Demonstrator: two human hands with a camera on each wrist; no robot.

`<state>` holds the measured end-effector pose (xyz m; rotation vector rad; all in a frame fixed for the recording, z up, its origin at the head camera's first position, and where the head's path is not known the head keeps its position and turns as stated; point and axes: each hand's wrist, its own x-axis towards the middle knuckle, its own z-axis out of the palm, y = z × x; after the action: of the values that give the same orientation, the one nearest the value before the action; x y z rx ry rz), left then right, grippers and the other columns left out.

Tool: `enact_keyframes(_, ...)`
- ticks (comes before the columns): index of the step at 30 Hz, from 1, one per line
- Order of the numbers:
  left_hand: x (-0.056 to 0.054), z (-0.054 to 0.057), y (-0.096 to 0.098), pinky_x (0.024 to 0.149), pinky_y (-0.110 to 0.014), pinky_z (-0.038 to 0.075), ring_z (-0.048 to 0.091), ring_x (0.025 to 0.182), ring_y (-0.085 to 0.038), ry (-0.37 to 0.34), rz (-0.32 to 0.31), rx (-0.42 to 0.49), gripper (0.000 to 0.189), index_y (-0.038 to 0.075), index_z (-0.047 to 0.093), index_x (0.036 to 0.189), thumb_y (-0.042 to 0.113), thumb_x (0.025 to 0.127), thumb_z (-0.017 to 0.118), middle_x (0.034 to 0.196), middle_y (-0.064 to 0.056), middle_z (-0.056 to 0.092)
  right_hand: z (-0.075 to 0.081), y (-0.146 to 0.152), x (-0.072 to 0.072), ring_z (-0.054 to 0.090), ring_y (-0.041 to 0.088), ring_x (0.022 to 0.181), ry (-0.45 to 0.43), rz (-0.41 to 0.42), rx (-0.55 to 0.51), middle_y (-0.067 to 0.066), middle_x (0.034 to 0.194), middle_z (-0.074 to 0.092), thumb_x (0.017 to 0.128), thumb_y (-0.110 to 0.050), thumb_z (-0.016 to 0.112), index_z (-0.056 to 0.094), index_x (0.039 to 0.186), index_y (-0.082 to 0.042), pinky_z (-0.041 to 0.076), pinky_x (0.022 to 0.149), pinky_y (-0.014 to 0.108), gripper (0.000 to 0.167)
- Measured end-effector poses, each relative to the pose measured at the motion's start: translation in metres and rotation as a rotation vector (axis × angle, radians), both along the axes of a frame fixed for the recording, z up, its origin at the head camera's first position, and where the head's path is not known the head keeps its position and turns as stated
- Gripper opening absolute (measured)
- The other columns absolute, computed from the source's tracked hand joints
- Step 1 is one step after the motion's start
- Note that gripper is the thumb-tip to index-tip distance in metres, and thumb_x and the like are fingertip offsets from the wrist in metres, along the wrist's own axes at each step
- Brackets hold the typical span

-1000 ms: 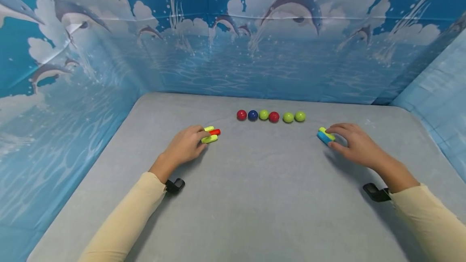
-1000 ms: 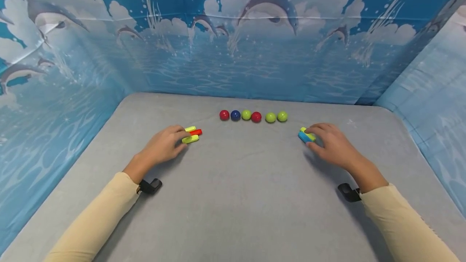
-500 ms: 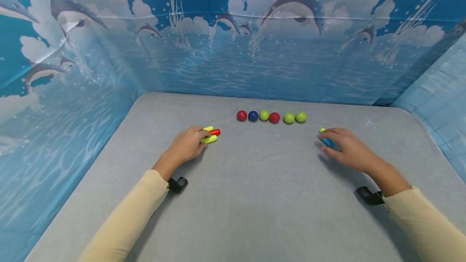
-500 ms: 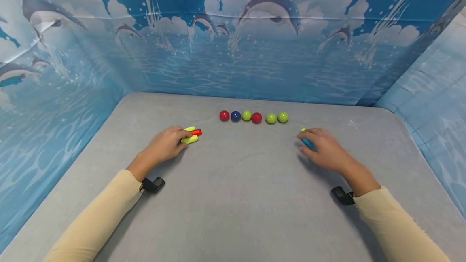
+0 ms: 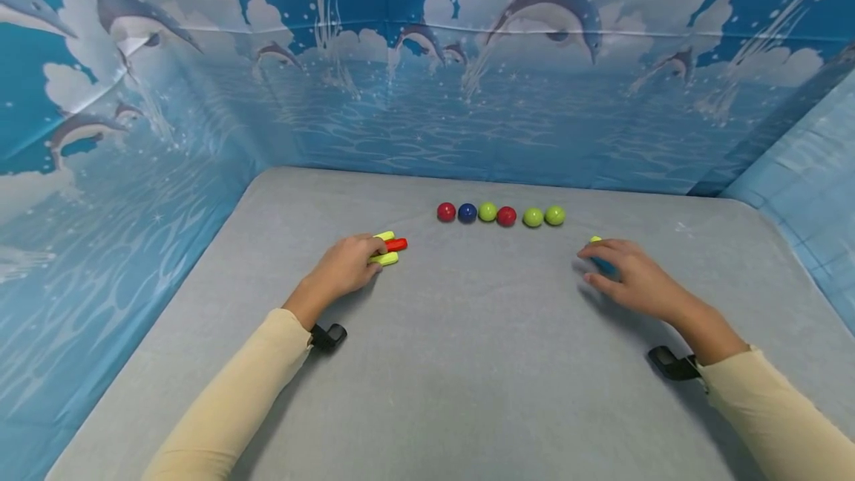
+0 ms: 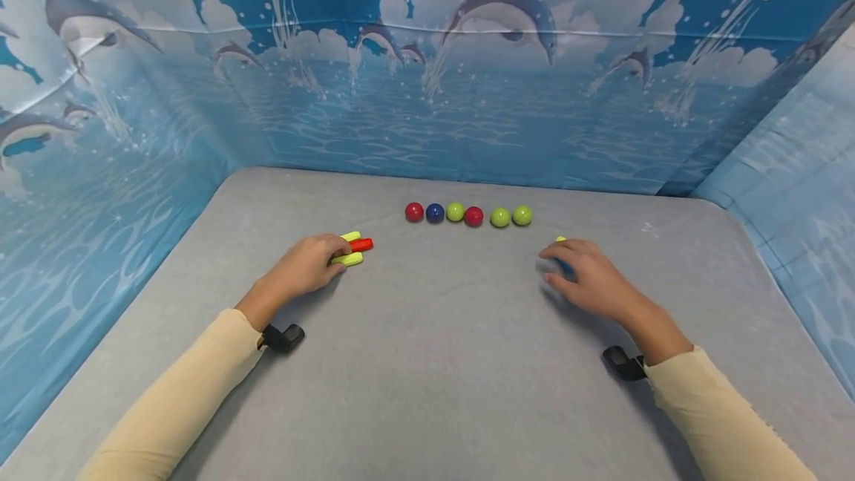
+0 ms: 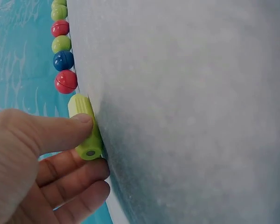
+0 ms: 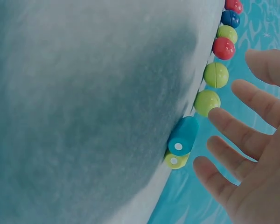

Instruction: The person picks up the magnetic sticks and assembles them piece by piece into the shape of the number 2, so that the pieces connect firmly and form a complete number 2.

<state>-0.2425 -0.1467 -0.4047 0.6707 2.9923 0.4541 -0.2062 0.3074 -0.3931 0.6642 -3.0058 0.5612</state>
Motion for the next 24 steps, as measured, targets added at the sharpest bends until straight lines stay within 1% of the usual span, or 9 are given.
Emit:
enact_keyframes(4, 0.0, -0.001, 0.001, 0.098, -0.043, 0.052, 0.064, 0.108, -0.025, -0.027, -0.017, 0.021, 0.024, 0.01, 0.069, 0.116, 0.012, 0.092, 0.07, 0.118, -0.007, 0.07, 0.0, 0.0, 0.001, 0.044, 0.049, 0.128, -0.018, -0.01, -0.003, 0.028, 0.135, 0.055, 0.093, -0.014, 0.068, 0.063, 0.126, -0.001, 0.035, 0.102, 0.068, 0.036)
enact_keyframes(7, 0.0, -0.001, 0.002, 0.101, -0.044, 0.051, 0.063, 0.113, -0.025, -0.026, -0.032, 0.044, 0.027, 0.011, 0.069, 0.118, 0.012, 0.092, 0.07, 0.122, -0.007, 0.069, 0.001, 0.0, 0.001, 0.043, 0.049, 0.129, -0.023, -0.016, -0.005, 0.029, 0.136, 0.053, 0.093, -0.014, 0.067, 0.063, 0.126, -0.001, 0.034, 0.102, 0.068, 0.036)
enact_keyframes(9, 0.0, -0.002, 0.002, 0.1, -0.045, 0.051, 0.064, 0.112, -0.025, -0.006, -0.048, 0.055, 0.026, 0.01, 0.069, 0.117, 0.012, 0.091, 0.071, 0.121, -0.007, 0.07, 0.001, 0.001, 0.002, 0.043, 0.049, 0.129, -0.019, -0.015, -0.006, 0.029, 0.136, 0.054, 0.093, -0.013, 0.068, 0.063, 0.126, -0.001, 0.035, 0.102, 0.068, 0.036)
enact_keyframes(12, 0.002, -0.001, 0.003, 0.097, -0.044, 0.053, 0.065, 0.107, -0.024, 0.025, -0.063, 0.072, 0.025, 0.009, 0.07, 0.115, 0.011, 0.09, 0.072, 0.116, -0.007, 0.07, 0.001, -0.001, 0.003, 0.045, 0.048, 0.128, -0.006, -0.006, -0.008, 0.029, 0.134, 0.055, 0.092, -0.014, 0.068, 0.063, 0.125, -0.001, 0.036, 0.101, 0.067, 0.036)
enact_keyframes(15, 0.002, 0.0, 0.006, 0.095, -0.043, 0.053, 0.066, 0.105, -0.024, 0.04, -0.078, 0.089, 0.023, 0.01, 0.071, 0.113, 0.009, 0.09, 0.071, 0.112, -0.006, 0.071, 0.0, -0.002, 0.004, 0.046, 0.048, 0.127, 0.007, 0.004, -0.012, 0.028, 0.133, 0.056, 0.092, -0.014, 0.068, 0.064, 0.125, -0.002, 0.036, 0.1, 0.067, 0.035)
enact_keyframes(18, 0.002, 0.002, 0.011, 0.102, -0.043, 0.051, 0.065, 0.115, -0.025, 0.04, -0.1, 0.096, 0.026, 0.01, 0.071, 0.117, 0.009, 0.091, 0.07, 0.117, -0.006, 0.071, 0.0, -0.004, 0.005, 0.047, 0.047, 0.125, 0.022, 0.012, -0.017, 0.026, 0.131, 0.058, 0.092, -0.013, 0.069, 0.065, 0.124, -0.002, 0.037, 0.1, 0.066, 0.034)
enact_keyframes(21, 0.002, 0.004, 0.02, 0.104, -0.042, 0.05, 0.064, 0.118, -0.024, 0.036, -0.117, 0.098, 0.027, 0.011, 0.072, 0.12, 0.011, 0.092, 0.069, 0.119, -0.006, 0.071, 0.001, -0.007, 0.006, 0.048, 0.045, 0.125, 0.026, 0.023, -0.019, 0.024, 0.13, 0.059, 0.092, -0.012, 0.069, 0.065, 0.124, -0.002, 0.037, 0.1, 0.065, 0.034)
enact_keyframes(24, 0.001, 0.005, 0.031, 0.102, -0.041, 0.051, 0.065, 0.114, -0.023, 0.019, -0.122, 0.114, 0.027, 0.011, 0.072, 0.12, 0.012, 0.093, 0.067, 0.118, -0.006, 0.071, 0.001, -0.011, 0.006, 0.049, 0.045, 0.125, 0.019, 0.032, -0.02, 0.023, 0.13, 0.06, 0.092, -0.013, 0.069, 0.064, 0.125, -0.003, 0.037, 0.101, 0.064, 0.034)
